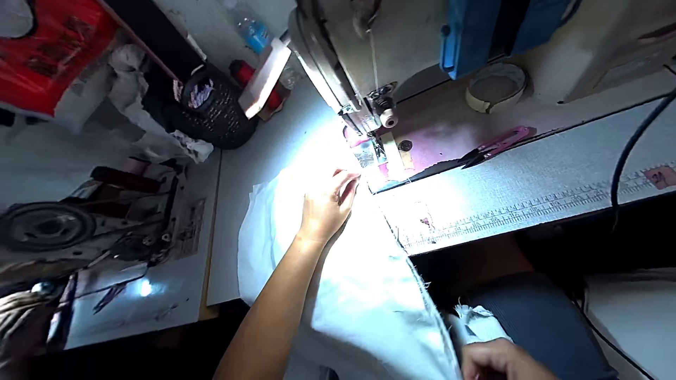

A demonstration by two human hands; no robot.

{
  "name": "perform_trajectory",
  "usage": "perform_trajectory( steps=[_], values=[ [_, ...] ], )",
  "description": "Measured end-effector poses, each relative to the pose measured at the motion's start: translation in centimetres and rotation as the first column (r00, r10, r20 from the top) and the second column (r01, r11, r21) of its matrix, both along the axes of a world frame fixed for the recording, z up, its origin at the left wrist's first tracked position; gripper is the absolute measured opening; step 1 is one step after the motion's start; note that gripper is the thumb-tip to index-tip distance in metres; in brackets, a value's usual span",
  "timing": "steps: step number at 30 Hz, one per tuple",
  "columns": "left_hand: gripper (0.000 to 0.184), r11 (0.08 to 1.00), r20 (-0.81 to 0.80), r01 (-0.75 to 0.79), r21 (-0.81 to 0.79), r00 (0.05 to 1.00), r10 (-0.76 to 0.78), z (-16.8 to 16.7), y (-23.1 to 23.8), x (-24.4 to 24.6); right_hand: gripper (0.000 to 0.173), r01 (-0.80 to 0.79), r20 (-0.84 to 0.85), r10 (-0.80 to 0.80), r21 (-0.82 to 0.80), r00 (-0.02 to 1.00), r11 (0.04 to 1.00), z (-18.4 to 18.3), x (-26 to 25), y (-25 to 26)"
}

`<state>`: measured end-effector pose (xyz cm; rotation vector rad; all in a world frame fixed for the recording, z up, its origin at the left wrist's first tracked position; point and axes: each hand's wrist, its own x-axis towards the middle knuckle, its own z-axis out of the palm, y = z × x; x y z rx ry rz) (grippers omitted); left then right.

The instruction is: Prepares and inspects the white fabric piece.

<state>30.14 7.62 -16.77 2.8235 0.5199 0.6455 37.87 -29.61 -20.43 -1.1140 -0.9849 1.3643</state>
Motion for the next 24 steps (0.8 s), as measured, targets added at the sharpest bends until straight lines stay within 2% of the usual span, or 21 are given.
perform_trajectory(
  steps=[3,8,11,14,16,17,18,19,20,21,22,24],
  values=[
    [0.033,0.992,-0.060,-0.122,0.038,0.990,0.124,0.5,-1.4,-0.2,0.004,0.157,-0.014,-0.160,-0.128,0.987,0.979,-0.3,2.4,-2.6],
    [0.038,0.959,-0.078,-0.253,0.125,0.961,0.264,0.2,-2.9,-1.5,0.025,0.423,-0.098,-0.482,-0.351,0.871,0.835,-0.8,5.0,-6.5],
    [0.040,0.937,-0.063,-0.325,0.130,0.940,0.335,0.1,-4.0,-2.0,0.029,0.559,-0.022,-0.606,-0.359,0.795,0.747,-0.8,6.8,-7.2],
    [0.039,0.931,-0.083,-0.351,0.103,0.930,0.359,0.2,-5.1,-2.0,0.031,0.643,0.089,-0.658,-0.344,0.748,0.684,-0.3,8.5,-7.2],
    [0.035,0.950,-0.076,-0.300,0.089,0.949,0.306,0.2,-5.5,-2.1,0.025,0.632,0.259,-0.577,-0.318,0.775,0.707,0.2,9.1,-7.1],
    [0.029,0.964,-0.044,-0.249,0.094,0.966,0.253,0.2,-5.6,-2.1,0.015,0.575,0.411,-0.438,-0.312,0.800,0.756,0.6,9.4,-6.9],
    [0.022,0.976,0.005,-0.192,0.106,0.981,0.192,0.1,-5.7,-2.1,0.004,0.474,0.563,-0.229,-0.337,0.794,0.813,1.4,9.9,-6.6],
    [0.017,0.983,0.044,-0.155,0.102,0.988,0.151,0.1,-6.0,-2.1,0.017,0.369,0.656,-0.023,-0.394,0.754,0.842,2.4,10.4,-6.0],
    [0.016,0.987,0.065,-0.143,0.068,0.988,0.139,0.2,-6.5,-2.1,0.027,0.299,0.709,0.114,-0.431,0.696,0.851,3.4,10.8,-5.1],
    [0.015,0.989,0.078,-0.151,-0.007,0.985,0.151,0.3,-7.4,-2.2,0.033,0.279,0.759,0.151,-0.406,0.634,0.870,4.4,11.0,-4.0],
    [0.016,0.980,0.089,-0.171,-0.105,0.980,0.180,0.4,-8.3,-2.1,0.037,0.288,0.812,0.111,-0.326,0.572,0.900,5.3,11.2,-2.8],
    [0.015,0.942,0.117,-0.191,-0.275,0.966,0.230,0.4,-10.2,-1.9,0.031,0.320,0.890,-0.119,-0.032,0.441,0.947,6.0,10.9,0.4]
  ],
)
